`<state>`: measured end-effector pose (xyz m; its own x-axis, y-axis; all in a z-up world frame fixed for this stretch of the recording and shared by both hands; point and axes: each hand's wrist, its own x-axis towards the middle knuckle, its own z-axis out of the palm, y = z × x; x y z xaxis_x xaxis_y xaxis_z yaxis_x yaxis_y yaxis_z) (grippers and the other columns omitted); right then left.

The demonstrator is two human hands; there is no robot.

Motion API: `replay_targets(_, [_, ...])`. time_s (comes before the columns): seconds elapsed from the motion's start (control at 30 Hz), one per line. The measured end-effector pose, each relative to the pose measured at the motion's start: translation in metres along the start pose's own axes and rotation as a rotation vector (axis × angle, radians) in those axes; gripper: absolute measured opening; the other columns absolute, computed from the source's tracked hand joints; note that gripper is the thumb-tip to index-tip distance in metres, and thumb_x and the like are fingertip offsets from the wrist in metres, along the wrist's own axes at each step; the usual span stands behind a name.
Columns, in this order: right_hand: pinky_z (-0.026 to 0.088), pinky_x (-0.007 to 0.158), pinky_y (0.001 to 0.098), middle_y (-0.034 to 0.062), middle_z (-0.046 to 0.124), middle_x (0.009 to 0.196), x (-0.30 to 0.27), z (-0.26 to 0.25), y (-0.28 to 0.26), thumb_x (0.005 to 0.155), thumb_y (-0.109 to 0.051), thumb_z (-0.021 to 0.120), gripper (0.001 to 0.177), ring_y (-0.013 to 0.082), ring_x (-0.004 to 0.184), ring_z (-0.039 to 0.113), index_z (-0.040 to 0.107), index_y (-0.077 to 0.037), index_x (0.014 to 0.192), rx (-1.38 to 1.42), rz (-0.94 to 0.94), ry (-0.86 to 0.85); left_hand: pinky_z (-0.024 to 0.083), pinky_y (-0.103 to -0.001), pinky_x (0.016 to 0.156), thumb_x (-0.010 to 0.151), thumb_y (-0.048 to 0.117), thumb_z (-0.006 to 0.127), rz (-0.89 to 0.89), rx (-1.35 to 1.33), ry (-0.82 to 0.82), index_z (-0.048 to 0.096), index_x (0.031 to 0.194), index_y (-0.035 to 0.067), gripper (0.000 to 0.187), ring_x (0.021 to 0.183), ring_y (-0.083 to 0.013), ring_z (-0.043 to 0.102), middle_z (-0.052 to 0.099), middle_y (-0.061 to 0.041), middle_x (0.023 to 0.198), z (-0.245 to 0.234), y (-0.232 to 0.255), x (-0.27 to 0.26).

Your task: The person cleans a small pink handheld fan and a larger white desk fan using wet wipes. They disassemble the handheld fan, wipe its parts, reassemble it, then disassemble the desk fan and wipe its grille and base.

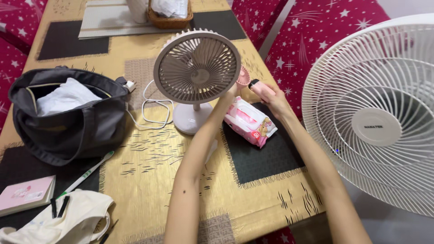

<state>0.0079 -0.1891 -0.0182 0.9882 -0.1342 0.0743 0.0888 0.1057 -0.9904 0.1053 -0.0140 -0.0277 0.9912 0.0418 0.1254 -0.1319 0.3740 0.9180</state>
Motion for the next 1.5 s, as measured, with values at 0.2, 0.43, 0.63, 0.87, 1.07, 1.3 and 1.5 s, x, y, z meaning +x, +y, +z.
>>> replay_targets(0.2, [0.058, 0.088, 0.0303, 0.0125, 0.073, 0.116, 0.013, 0.034, 0.009, 0.077, -0.018, 0.087, 0.061, 0.0181, 0.102, 0.07, 0.064, 0.003, 0.13, -0.409, -0.195, -0.014, 0.052, -0.033, 0.088, 0.099, 0.022, 0.067, -0.036, 0.246, -0.053, 0.065, 0.123, 0.003, 0.032, 0.105, -0.018, 0.064, 0.067, -0.008, 0.119, -0.027, 0.003, 0.006])
replay_targets(0.43, [0.058, 0.085, 0.0328, 0.0134, 0.078, 0.106, -0.004, 0.048, -0.007, 0.072, -0.026, 0.087, 0.055, 0.0182, 0.093, 0.075, 0.074, -0.003, 0.121, -0.693, -0.164, 0.037, 0.05, -0.037, 0.093, 0.1, 0.02, 0.065, 0.003, 0.446, -0.088, 0.065, 0.123, 0.002, 0.029, 0.109, -0.0235, 0.063, 0.066, -0.012, 0.12, -0.055, -0.013, 0.033])
replay_targets(0.63, [0.057, 0.085, 0.0344, 0.017, 0.074, 0.111, -0.006, 0.05, -0.011, 0.075, -0.027, 0.089, 0.056, 0.0235, 0.096, 0.073, 0.074, 0.001, 0.121, -0.823, -0.321, 0.022, 0.049, -0.041, 0.096, 0.101, 0.019, 0.063, 0.018, 0.61, -0.161, 0.065, 0.122, 0.001, 0.027, 0.113, -0.0283, 0.062, 0.065, -0.016, 0.121, -0.08, -0.042, 0.037])
replay_targets(0.87, [0.056, 0.084, 0.0363, 0.0196, 0.078, 0.113, -0.006, 0.051, -0.021, 0.083, -0.037, 0.08, 0.053, 0.0245, 0.096, 0.071, 0.076, -0.003, 0.124, -0.647, 0.066, -0.142, 0.048, -0.045, 0.101, 0.103, 0.016, 0.06, 0.075, 0.94, -0.301, 0.065, 0.121, 0.0, 0.025, 0.116, -0.0338, 0.061, 0.064, -0.021, 0.123, -0.129, -0.025, -0.033])
replay_targets(1.07, [0.054, 0.091, 0.0352, 0.0203, 0.071, 0.123, -0.015, 0.051, -0.065, 0.089, -0.03, 0.078, 0.05, 0.0241, 0.107, 0.068, 0.069, 0.002, 0.126, -0.925, -0.241, -0.203, 0.045, -0.047, 0.102, 0.094, 0.012, 0.064, 0.541, 0.76, -0.473, 0.061, 0.126, -0.001, 0.035, 0.116, -0.0388, 0.056, 0.057, -0.025, 0.124, -0.163, 0.082, -0.156])
replay_targets(1.3, [0.054, 0.097, 0.0309, 0.0117, 0.068, 0.126, -0.12, 0.127, -0.119, 0.094, -0.017, 0.072, 0.038, 0.0199, 0.113, 0.066, 0.067, 0.0, 0.128, -0.674, -0.551, -0.399, 0.056, -0.041, 0.096, 0.085, 0.008, 0.069, 0.429, 1.083, -0.64, 0.073, 0.118, 0.008, 0.034, 0.108, -0.0349, 0.066, 0.068, -0.017, 0.118, -0.229, 0.168, -0.255])
replay_targets(1.5, [0.056, 0.084, 0.0279, 0.0056, 0.076, 0.112, -0.165, 0.18, -0.116, 0.092, -0.018, 0.072, 0.035, 0.0128, 0.097, 0.072, 0.07, -0.003, 0.124, -0.653, -0.397, -0.603, 0.058, -0.031, 0.082, 0.095, 0.009, 0.065, 0.145, 0.853, -0.202, 0.073, 0.115, 0.002, 0.022, 0.094, -0.0236, 0.07, 0.07, -0.015, 0.109, -0.28, 0.222, -0.27])
